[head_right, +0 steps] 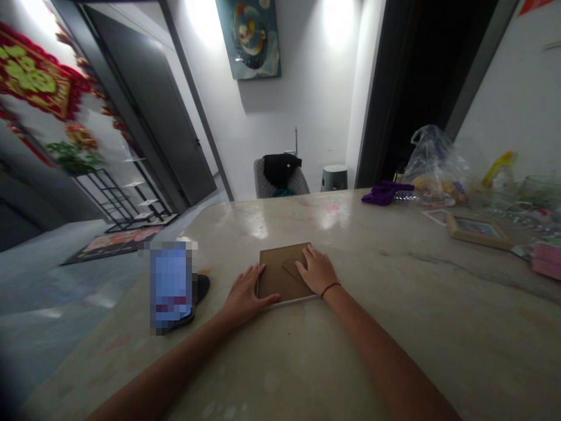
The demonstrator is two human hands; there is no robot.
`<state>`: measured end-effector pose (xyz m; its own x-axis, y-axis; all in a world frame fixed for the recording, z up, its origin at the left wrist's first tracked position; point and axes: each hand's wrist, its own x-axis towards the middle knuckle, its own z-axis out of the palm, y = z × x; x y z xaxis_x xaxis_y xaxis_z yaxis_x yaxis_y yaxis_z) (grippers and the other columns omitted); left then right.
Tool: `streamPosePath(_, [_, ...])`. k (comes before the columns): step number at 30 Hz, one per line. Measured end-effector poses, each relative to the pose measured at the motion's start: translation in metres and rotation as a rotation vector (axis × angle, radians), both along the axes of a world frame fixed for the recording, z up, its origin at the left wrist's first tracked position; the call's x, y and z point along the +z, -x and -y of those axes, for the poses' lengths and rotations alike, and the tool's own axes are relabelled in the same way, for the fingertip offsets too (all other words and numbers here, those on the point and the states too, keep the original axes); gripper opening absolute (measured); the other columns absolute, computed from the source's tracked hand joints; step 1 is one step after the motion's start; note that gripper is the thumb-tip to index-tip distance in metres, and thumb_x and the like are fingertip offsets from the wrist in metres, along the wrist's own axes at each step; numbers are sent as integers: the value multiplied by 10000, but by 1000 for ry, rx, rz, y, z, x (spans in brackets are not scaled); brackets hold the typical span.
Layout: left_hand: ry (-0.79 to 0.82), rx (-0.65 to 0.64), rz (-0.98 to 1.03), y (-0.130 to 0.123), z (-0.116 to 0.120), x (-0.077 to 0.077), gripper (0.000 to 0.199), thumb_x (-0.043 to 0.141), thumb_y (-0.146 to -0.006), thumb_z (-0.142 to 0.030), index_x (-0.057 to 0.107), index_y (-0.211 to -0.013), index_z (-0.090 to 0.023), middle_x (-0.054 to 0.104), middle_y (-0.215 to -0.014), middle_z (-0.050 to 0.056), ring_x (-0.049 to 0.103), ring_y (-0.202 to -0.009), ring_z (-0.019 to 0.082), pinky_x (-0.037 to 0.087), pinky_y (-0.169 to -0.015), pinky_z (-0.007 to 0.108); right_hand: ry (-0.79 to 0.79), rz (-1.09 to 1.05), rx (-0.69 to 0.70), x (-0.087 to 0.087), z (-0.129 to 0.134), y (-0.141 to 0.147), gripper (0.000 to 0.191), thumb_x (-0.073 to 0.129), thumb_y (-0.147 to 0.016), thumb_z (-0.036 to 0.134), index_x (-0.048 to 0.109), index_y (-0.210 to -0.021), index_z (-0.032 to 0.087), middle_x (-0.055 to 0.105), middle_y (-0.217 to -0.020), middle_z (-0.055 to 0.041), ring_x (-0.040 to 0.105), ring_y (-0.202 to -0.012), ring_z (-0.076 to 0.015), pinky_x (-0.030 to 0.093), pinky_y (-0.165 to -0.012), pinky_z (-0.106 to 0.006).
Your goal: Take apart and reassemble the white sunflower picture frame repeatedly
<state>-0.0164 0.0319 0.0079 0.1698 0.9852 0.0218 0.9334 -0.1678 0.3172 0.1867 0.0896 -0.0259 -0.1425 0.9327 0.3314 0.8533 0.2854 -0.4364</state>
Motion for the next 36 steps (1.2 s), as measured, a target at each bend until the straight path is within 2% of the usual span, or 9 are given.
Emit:
streamPosePath(2, [5, -3, 5, 1, -1, -1, 949, 522, -629, -692, 301, -1360, -129, 287, -1435, 148, 207, -1337, 284, 134, -1092, 435, -23, -95, -29, 0, 1, -3, 378, 456, -813, 327, 601, -1094, 121, 522, -1261, -143, 477, -1160, -212, 343, -984, -336])
streamPosePath(7, [-97, 32, 65, 3, -4, -7, 812, 532, -680, -624, 368, -1317, -148, 388, -1385, 134, 306, -1298, 273, 191, -1076, 426, -41, -376, -285, -1, 3, -10, 306, 401, -807, 251, 683, -867, 150, 650, -1022, -113, 576, -996, -187, 405, -909, -301])
streamPosePath(11, [-167, 45, 148, 7, -4, -7, 623, 501, -750, -550, 461, -1232, -157, 517, -1279, 117, 432, -1216, 249, 283, -1036, 400, 138, -465, -139, 0, 5, -17, 330, 484, -775, 337, 674, -959, 140, 602, -1150, -128, 530, -1100, -208, 357, -977, -318])
streamPosePath(16, [-85, -139, 59, 14, -1, -6, 874, 640, -607, -574, 357, -1326, -164, 395, -1377, 142, 274, -1307, 310, 183, -1070, 478, 297, -354, 89, 4, 23, -39, 764, 637, -641, 513, 434, -1293, 170, 252, -1444, -148, 257, -1317, -261, 269, -1044, -422])
streamPosePath(19, [-136, -105, 35, 14, 1, -6, 732, 609, -678, -521, 412, -1290, -171, 458, -1331, 139, 337, -1280, 292, 223, -1061, 467, 321, -248, 204, 2, 37, -47, 876, 704, -557, 517, 417, -1305, 162, 166, -1469, -156, 214, -1331, -279, 253, -1059, -426])
streamPosePath(24, [-192, -11, 17, 9, -1, -1, 389, 525, -783, -442, 586, -1071, -187, 629, -1119, 93, 562, -1060, 235, 402, -931, 371, 77, -265, 69, -9, 43, -38, 579, 582, -740, 345, 455, -1272, 155, 443, -1331, -134, 395, -1238, -219, 299, -1045, -402])
streamPosePath(28, [-167, 42, -7, 8, -5, 3, 248, 494, -822, -378, 626, -925, -196, 684, -956, 63, 620, -910, 209, 459, -794, 317, 19, -212, 65, -9, 39, -31, 426, 538, -788, 275, 529, -1201, 170, 584, -1176, -107, 513, -1105, -211, 375, -976, -380])
streamPosePath(33, [-196, 12, -76, 9, -7, 3, 296, 372, -888, -330, 621, -992, -209, 669, -1016, 72, 607, -941, 207, 439, -808, 315, -2, 39, -50, 1, 39, -21, 363, 455, -841, 234, 538, -1191, 185, 608, -1094, -103, 526, -1017, -227, 408, -880, -365])
streamPosePath(36, [-237, 39, -85, 10, -7, 2, 331, 381, -883, -313, 535, -1159, -216, 656, -1023, 73, 599, -939, 200, 433, -797, 302, -68, 115, -88, 4, 41, -18, 446, 427, -849, 241, 422, -1292, 192, 601, -1026, -105, 527, -947, -229, 413, -825, -364])
